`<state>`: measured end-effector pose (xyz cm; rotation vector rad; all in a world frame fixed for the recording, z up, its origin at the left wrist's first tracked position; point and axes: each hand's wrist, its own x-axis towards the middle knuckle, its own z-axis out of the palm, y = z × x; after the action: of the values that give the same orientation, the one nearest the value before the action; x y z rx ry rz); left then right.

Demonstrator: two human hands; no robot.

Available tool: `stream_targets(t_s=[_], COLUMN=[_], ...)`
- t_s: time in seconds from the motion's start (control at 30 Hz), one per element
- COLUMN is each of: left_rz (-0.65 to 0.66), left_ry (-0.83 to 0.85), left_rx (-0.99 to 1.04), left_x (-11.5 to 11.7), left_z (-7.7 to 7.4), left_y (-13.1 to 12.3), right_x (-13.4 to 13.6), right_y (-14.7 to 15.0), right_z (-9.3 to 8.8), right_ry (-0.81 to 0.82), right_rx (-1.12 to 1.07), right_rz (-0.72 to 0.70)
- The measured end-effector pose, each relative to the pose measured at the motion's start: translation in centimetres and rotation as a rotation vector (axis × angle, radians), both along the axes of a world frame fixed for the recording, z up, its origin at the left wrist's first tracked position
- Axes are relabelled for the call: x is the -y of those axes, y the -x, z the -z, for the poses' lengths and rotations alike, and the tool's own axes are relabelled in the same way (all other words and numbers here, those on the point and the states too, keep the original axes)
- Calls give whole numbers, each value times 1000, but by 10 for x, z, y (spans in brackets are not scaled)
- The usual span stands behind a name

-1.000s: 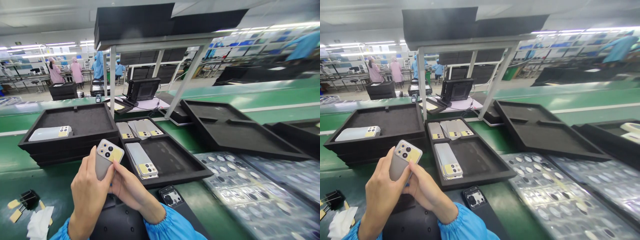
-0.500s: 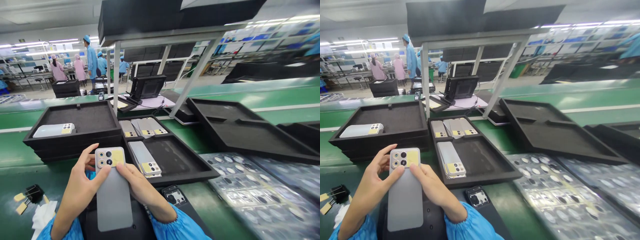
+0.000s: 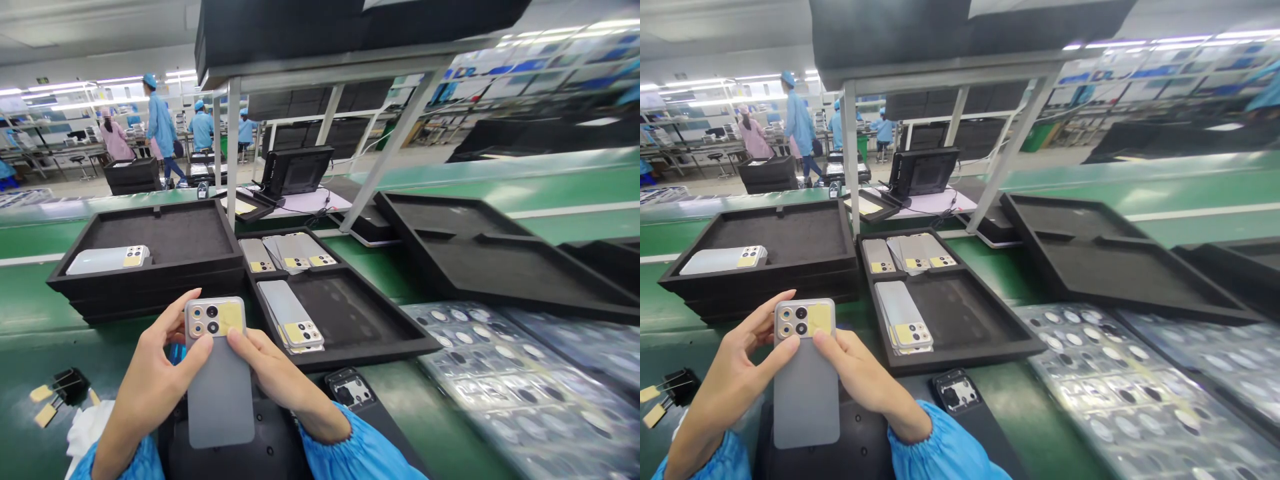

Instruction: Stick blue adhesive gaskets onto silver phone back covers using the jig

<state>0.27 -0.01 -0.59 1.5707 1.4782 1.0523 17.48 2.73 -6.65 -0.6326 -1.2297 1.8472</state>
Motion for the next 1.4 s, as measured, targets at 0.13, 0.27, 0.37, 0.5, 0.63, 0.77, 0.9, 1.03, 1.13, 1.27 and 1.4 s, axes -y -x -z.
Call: stream_targets(t_s=[0.13, 0.27, 0.37, 0.5, 0.63, 0.77, 0.9, 1.03, 1.13, 1.27, 1.4], left_rz=[-14, -19, -28, -51, -46, -7, 10, -241, -356, -340, -316], left_ry=[4, 3, 16, 24, -3, 25, -55, -290, -387, -370, -379], left_rx=[-15, -21, 5, 19, 4, 13, 100, 66, 62, 43, 33], left_x=[1, -2, -2, -1, -1, -10, -23, -23, -13, -3, -1], left_z=[0, 1, -1, -5, -5, 1, 6, -1, -12, -18, -17], left_y=[0, 1, 0, -1, 1, 3, 13, 33, 44, 51, 55], right_x=[-1, -3, -2, 0, 2, 2, -2, -9, -11, -13, -18], right_y=[0, 2, 4, 7, 11, 11, -4, -3, 23, 54, 47], right_z=[1, 4, 2, -5, -8, -6, -2, -6, -2, 22, 39], right_ry=[19, 56, 111, 192, 216, 165, -81, -266, -551, -635, -685], right_rx=[4, -20, -63, -126, -154, -100, 160, 520, 1071, 1301, 1246], right_rz=[0, 0, -23, -74, -86, -64, 233, 409, 198, 30, -76])
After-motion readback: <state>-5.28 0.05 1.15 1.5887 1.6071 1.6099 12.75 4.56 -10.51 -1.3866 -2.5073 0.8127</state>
